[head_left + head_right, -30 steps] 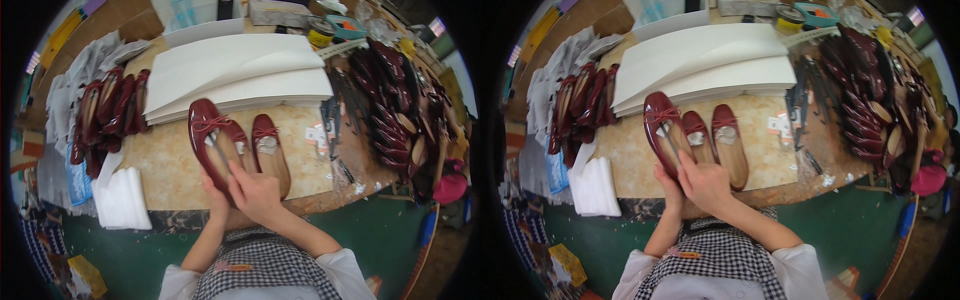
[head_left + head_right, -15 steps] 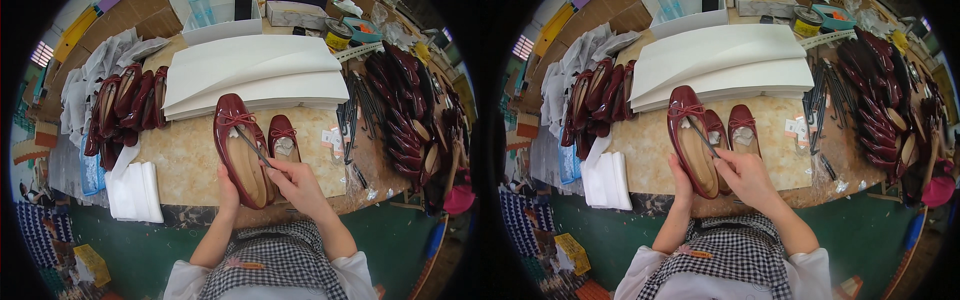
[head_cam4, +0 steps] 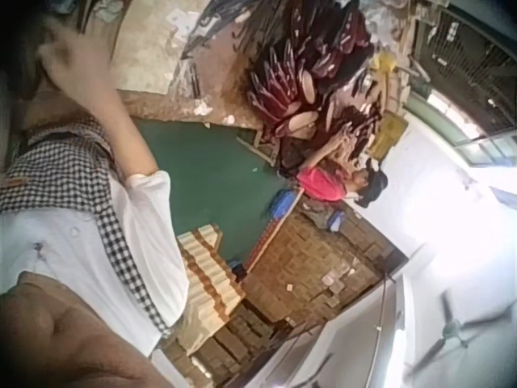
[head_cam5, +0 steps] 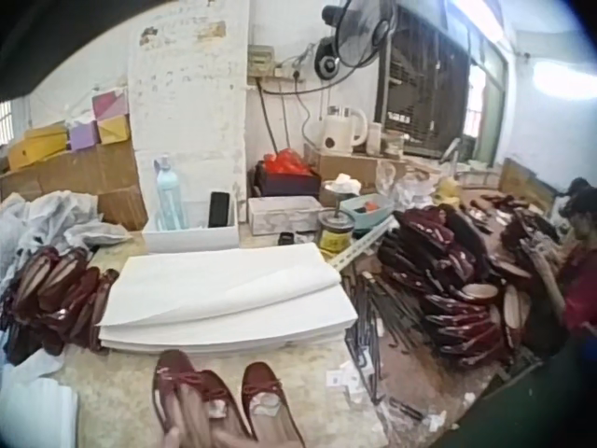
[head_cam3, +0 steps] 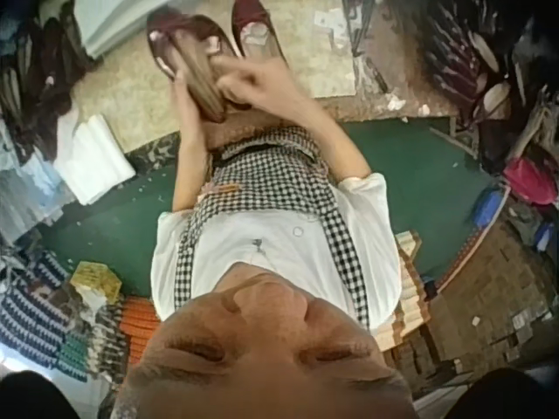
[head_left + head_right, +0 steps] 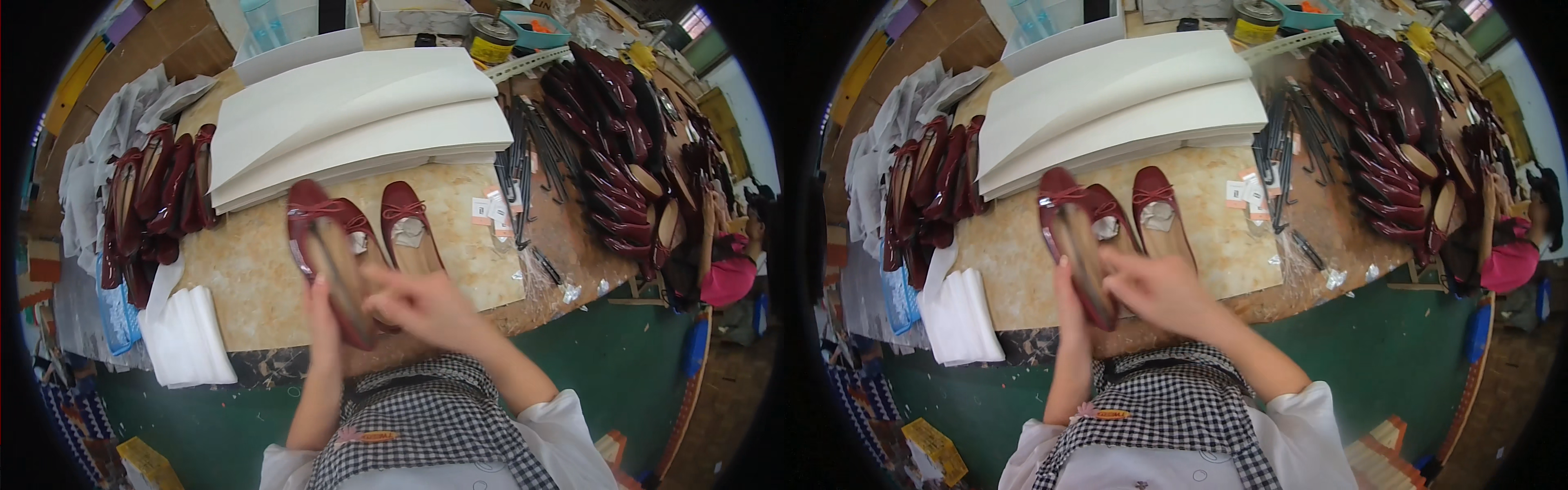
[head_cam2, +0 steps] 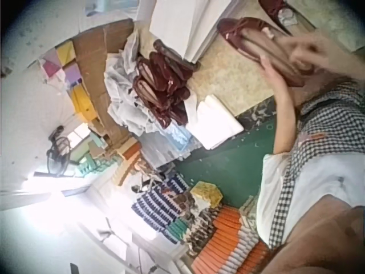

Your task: The person wipes the exterior and interior of maroon patent leather shoes using a white cloth. They repeatedly pick up shoes from a table, clean them, and place them back down. The person also uses a metal tool to adjust the shoe shape or remove debris from the interior.

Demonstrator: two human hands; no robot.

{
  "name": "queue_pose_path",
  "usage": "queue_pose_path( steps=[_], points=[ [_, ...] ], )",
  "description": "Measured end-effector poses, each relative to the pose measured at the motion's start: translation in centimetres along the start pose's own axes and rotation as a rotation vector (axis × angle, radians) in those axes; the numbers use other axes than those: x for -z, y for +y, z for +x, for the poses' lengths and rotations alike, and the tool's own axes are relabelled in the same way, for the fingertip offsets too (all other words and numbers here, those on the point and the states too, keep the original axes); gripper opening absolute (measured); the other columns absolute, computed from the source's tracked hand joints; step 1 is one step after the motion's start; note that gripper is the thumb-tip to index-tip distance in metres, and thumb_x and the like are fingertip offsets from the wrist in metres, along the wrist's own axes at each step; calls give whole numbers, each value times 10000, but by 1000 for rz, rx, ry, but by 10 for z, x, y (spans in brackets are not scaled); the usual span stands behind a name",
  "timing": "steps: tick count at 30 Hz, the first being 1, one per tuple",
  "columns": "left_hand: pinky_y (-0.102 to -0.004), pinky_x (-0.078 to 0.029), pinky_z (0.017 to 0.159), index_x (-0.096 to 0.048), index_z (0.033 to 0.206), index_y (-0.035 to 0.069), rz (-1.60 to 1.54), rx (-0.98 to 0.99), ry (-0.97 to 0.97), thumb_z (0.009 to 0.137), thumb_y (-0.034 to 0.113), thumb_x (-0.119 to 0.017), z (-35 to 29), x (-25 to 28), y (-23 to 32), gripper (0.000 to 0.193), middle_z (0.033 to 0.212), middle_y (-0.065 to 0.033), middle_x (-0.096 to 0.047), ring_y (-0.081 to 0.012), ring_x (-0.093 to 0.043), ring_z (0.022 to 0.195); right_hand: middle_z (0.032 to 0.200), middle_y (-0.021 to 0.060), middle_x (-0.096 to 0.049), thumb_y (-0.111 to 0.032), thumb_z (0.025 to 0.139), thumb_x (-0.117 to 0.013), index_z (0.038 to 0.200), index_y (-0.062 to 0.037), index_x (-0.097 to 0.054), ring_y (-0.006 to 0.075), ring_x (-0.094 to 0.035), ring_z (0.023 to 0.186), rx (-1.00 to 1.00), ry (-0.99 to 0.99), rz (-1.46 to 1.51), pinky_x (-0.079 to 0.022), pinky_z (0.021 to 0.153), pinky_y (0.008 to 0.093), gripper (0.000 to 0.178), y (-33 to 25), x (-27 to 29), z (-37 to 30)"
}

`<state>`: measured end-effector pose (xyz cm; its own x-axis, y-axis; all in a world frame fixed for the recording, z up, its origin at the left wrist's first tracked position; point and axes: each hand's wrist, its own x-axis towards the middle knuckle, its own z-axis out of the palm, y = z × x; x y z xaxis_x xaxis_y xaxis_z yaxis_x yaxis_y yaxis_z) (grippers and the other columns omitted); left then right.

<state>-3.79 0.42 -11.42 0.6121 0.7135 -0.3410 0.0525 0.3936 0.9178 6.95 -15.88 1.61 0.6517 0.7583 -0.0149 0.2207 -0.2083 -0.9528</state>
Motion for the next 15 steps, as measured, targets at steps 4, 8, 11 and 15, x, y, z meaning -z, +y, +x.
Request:
queue_pose_path(
  steps=[4, 8, 11, 15],
  points=[
    [-378, -469, 876, -457, 1340, 39, 554, -178, -78, 854, 214, -669, 21, 60, 53, 558, 1195, -174, -549, -292, -583, 1009, 741, 159, -686, -310, 906, -594, 954, -76, -690, 339, -678, 689, -306, 648, -789, -536, 620, 417, 257, 101, 129, -12],
    [-419, -448, 883, -480, 1342, 47, 1463, -727, 235, 778, 270, -732, 14, 55, 74, 657, 1229, -241, -486, -368, -530, 1015, 777, 207, -675, -452, 893, -576, 821, -71, -717, 412, -662, 780, -536, 568, -1061, -522, 698, 491, 413, 170, 158, -16],
    [-409, -478, 798, -469, 1370, 28, 1376, -789, 81, 780, 292, -737, 0, 12, 78, 699, 983, -177, -611, -339, -575, 873, 826, 188, -688, -441, 844, -628, 847, -48, -726, 379, -669, 811, -617, 495, -853, -519, 712, 445, 405, 181, 181, -23],
    [-406, -506, 664, -483, 1352, 19, 1163, -192, -239, 816, 296, -674, -4, -22, 54, 632, 857, -138, -660, -307, -623, 695, 704, 142, -673, -290, 906, -580, 865, -12, -671, 307, -668, 667, -480, 528, -797, -496, 614, 384, 295, 131, 187, -29]
  ],
)
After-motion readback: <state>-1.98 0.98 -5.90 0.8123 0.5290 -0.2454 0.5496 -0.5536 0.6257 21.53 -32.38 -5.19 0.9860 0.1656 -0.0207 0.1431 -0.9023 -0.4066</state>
